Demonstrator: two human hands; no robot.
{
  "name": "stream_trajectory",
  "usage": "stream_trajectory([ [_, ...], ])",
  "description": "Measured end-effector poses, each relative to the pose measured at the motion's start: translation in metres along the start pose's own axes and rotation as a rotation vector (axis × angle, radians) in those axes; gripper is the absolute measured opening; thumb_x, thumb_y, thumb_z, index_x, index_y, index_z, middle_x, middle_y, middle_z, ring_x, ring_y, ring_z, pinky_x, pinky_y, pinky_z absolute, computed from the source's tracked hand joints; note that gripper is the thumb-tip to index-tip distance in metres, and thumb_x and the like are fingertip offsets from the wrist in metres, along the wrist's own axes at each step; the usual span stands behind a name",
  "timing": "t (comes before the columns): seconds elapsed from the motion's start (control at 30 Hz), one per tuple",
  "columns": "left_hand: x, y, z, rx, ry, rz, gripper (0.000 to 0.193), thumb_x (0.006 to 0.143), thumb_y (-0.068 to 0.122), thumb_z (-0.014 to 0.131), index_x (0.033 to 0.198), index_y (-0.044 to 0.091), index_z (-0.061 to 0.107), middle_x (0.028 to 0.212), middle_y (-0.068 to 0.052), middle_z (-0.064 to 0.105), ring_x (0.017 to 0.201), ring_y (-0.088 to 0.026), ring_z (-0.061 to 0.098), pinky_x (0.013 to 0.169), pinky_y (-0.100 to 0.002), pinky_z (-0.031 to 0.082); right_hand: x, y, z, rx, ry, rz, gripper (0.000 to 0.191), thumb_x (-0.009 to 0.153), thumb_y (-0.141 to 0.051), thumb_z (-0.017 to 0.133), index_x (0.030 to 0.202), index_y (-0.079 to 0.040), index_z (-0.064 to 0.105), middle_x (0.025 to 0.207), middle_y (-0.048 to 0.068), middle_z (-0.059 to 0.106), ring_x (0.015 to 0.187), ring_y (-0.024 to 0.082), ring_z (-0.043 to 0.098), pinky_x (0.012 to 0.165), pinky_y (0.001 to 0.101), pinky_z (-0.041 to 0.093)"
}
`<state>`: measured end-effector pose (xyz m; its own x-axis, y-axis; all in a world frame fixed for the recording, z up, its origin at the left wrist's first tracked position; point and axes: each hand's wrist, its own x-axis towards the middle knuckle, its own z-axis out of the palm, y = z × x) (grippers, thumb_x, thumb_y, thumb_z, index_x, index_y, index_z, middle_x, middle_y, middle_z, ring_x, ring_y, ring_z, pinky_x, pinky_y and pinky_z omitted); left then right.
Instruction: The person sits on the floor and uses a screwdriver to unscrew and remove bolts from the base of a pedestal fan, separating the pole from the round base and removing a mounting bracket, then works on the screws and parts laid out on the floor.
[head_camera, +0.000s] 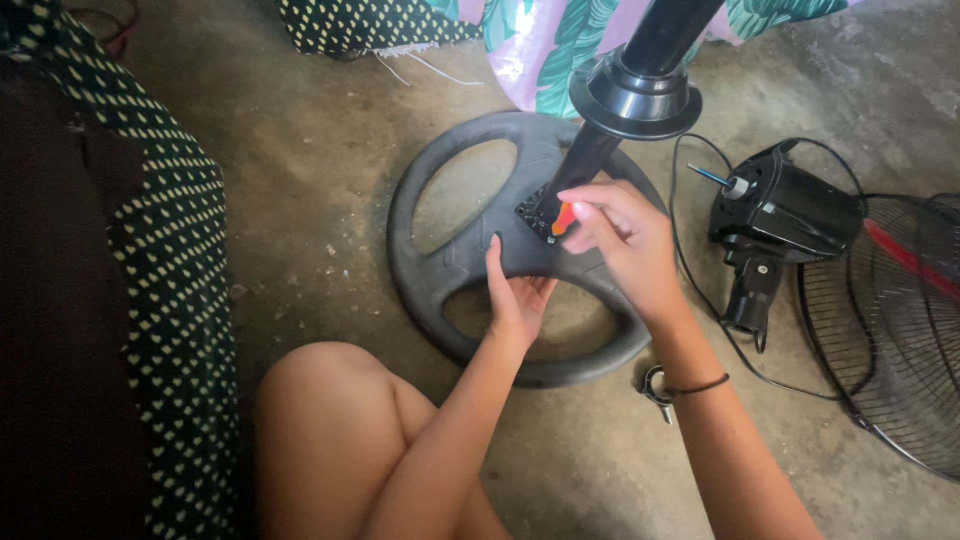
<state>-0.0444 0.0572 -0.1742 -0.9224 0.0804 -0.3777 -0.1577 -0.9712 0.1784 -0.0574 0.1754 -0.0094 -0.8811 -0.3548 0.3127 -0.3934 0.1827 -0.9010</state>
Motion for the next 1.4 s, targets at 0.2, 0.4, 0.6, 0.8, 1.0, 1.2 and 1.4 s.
stream_trajectory([
  [0.2,0.001,0.000,0.002,-0.010,0.005,0.008,0.075,0.085,0.069,0.060,0.127,0.007,0.063,0.119,-0.005,0.068,0.108,-0.019,0.067,0.097,-0.033,0.055,0.005,-0.008,0.006,-0.031,0.074,-0.100,0.025,0.093,-0.005,0.077,0.110,-0.001,0.059,0.116,0.004,0.067,0.085,0.006,0.067,0.071,0.0200,0.053],
  [0.4,0.002,0.000,0.001,0.007,0.033,0.011,0.073,0.084,0.069,0.061,0.124,0.008,0.064,0.116,-0.004,0.069,0.104,-0.018,0.067,0.093,-0.032,0.055,0.000,-0.009,0.007,-0.088,0.016,-0.103,0.017,0.105,-0.004,0.064,0.120,-0.001,0.072,0.118,0.006,0.063,0.091,0.008,0.065,0.080,0.0221,0.054],
  [0.6,0.002,-0.001,0.001,0.027,0.017,0.019,0.074,0.084,0.070,0.061,0.123,0.008,0.064,0.113,-0.005,0.070,0.101,-0.018,0.068,0.090,-0.031,0.057,0.007,-0.004,-0.001,-0.037,0.064,-0.124,0.016,0.098,-0.005,0.073,0.113,-0.003,0.070,0.117,0.004,0.064,0.084,0.008,0.065,0.073,0.0222,0.054],
  [0.8,0.003,0.000,0.002,0.013,0.024,0.006,0.075,0.085,0.070,0.060,0.124,0.006,0.063,0.115,-0.006,0.069,0.103,-0.019,0.068,0.093,-0.031,0.057,0.005,-0.005,-0.013,0.008,-0.050,0.019,0.021,0.100,-0.005,0.066,0.120,-0.005,0.073,0.105,0.001,0.068,0.083,0.006,0.066,0.075,0.0202,0.054],
  [1.0,0.004,-0.001,-0.001,0.018,-0.008,0.025,0.073,0.086,0.068,0.059,0.126,0.006,0.063,0.119,-0.006,0.069,0.105,-0.019,0.067,0.096,-0.032,0.055,0.016,-0.002,0.001,-0.041,0.025,-0.048,0.015,0.097,-0.003,0.072,0.112,-0.001,0.075,0.097,0.002,0.064,0.080,0.008,0.068,0.070,0.0222,0.055],
  [1.2,0.011,-0.006,-0.012,0.060,-0.091,0.039,0.049,0.094,0.050,0.064,0.121,0.009,0.066,0.115,-0.002,0.073,0.108,-0.015,0.068,0.100,-0.030,0.053,0.018,-0.004,0.015,-0.076,0.149,-0.117,0.013,0.095,0.000,0.074,0.108,0.002,0.072,0.096,0.004,0.065,0.078,0.009,0.069,0.069,0.0235,0.057],
  [1.4,0.025,-0.013,-0.024,0.028,-0.071,0.023,0.032,0.096,0.034,0.068,0.117,0.009,0.067,0.112,-0.002,0.074,0.103,-0.015,0.070,0.100,-0.031,0.054,0.023,-0.004,0.015,-0.092,0.143,-0.145,0.014,0.095,-0.001,0.075,0.106,0.004,0.068,0.093,0.006,0.067,0.075,0.010,0.072,0.065,0.0242,0.059],
])
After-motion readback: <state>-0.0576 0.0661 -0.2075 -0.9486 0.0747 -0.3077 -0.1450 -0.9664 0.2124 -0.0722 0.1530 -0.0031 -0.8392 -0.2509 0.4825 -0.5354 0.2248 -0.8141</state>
